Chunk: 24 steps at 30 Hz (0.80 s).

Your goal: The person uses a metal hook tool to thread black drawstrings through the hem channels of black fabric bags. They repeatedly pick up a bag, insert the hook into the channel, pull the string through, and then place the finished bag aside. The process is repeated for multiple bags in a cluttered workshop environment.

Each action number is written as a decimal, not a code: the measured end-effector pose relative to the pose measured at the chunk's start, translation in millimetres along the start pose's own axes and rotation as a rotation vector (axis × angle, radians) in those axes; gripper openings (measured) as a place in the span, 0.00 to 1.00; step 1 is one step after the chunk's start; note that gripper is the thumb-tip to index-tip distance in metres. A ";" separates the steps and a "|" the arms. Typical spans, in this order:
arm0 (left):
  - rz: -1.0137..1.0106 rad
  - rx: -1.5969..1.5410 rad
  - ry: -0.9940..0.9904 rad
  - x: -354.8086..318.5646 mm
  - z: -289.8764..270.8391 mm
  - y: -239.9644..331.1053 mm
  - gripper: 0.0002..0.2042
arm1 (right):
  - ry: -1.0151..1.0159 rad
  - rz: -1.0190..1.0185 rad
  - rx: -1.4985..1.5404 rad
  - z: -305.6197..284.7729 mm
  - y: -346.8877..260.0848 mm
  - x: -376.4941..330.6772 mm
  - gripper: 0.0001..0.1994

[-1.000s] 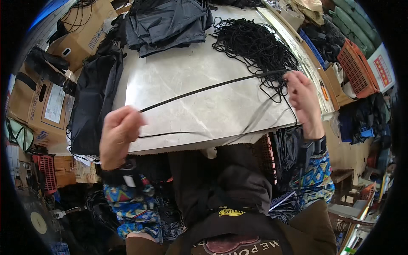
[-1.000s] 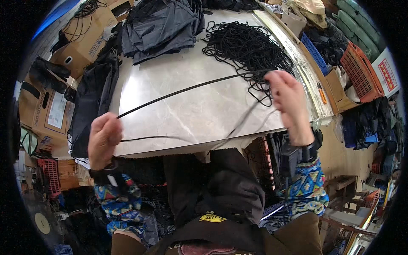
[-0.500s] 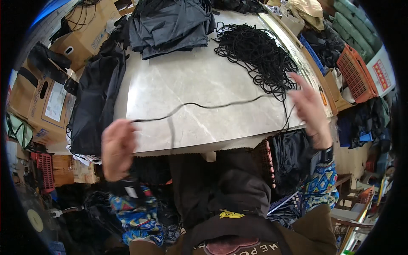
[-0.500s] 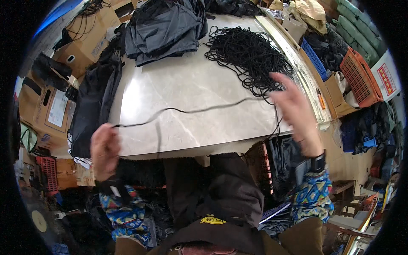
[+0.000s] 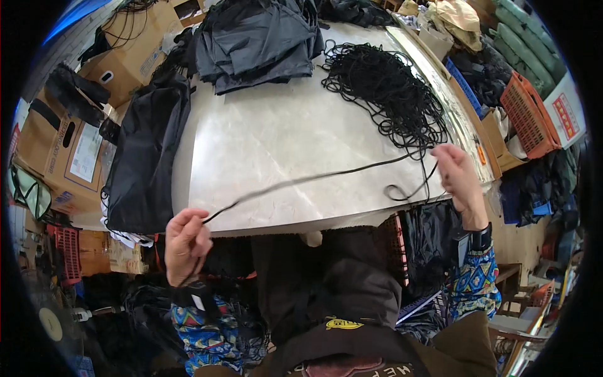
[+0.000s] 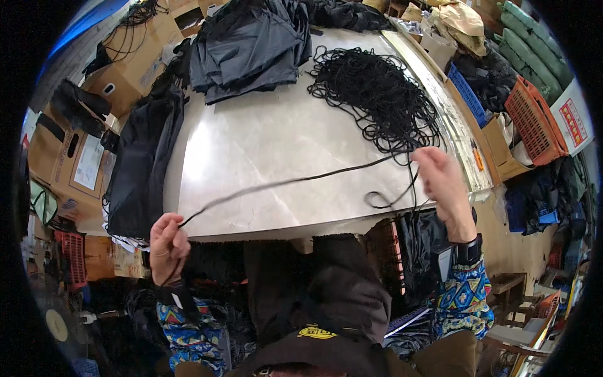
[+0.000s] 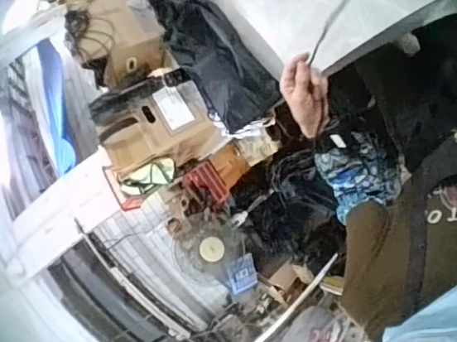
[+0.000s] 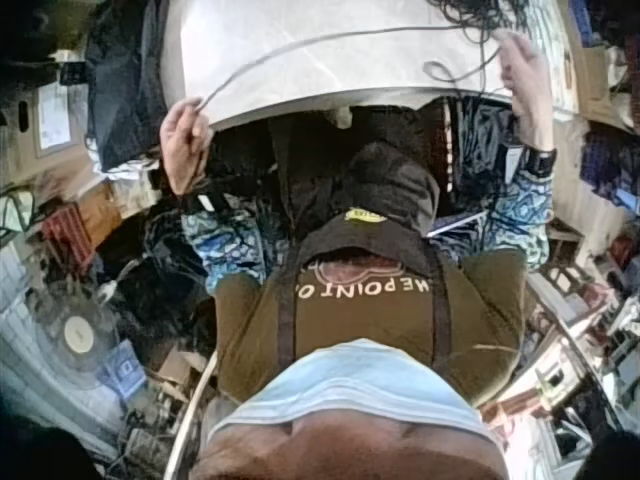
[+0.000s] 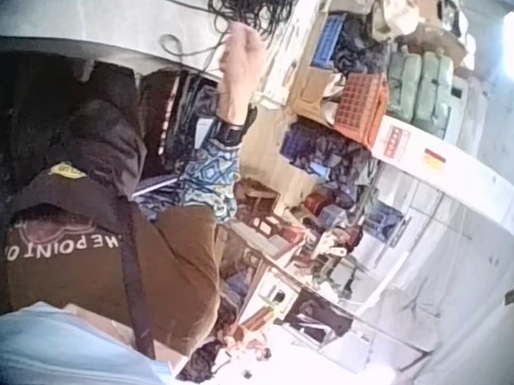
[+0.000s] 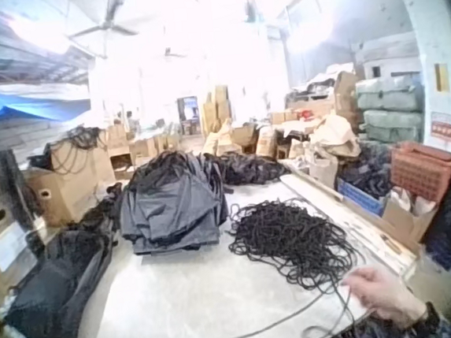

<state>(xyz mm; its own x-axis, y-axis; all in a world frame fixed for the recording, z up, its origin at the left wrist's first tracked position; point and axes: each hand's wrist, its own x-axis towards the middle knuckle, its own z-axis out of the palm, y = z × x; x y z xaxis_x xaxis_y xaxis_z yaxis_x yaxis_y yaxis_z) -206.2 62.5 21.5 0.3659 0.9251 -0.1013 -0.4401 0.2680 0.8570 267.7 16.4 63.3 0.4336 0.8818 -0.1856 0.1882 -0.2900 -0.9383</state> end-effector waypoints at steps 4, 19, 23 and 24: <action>-0.367 0.301 -0.271 27.5 108.7 -30.8 0.09 | -0.679 -0.268 -0.143 92.4 -14.6 -48.9 0.13; -0.455 -0.397 -0.141 27.4 106.6 -84.6 0.10 | -0.808 -0.072 0.072 120.2 7.2 -67.2 0.08; -0.528 -0.490 -0.082 26.8 107.7 -87.8 0.11 | -0.937 -0.264 -0.020 127.8 13.2 -63.2 0.08; -0.545 -0.505 -0.008 25.4 107.2 -86.0 0.12 | -0.928 -0.238 -0.089 124.9 6.9 -65.2 0.08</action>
<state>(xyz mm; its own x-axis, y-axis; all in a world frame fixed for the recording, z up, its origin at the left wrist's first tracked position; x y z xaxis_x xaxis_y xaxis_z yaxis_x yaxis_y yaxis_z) -71.2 34.1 -0.6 0.6454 0.6243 -0.4401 -0.5175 0.7812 0.3493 130.7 3.4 32.5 -0.4875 0.8532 -0.1855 0.2639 -0.0585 -0.9628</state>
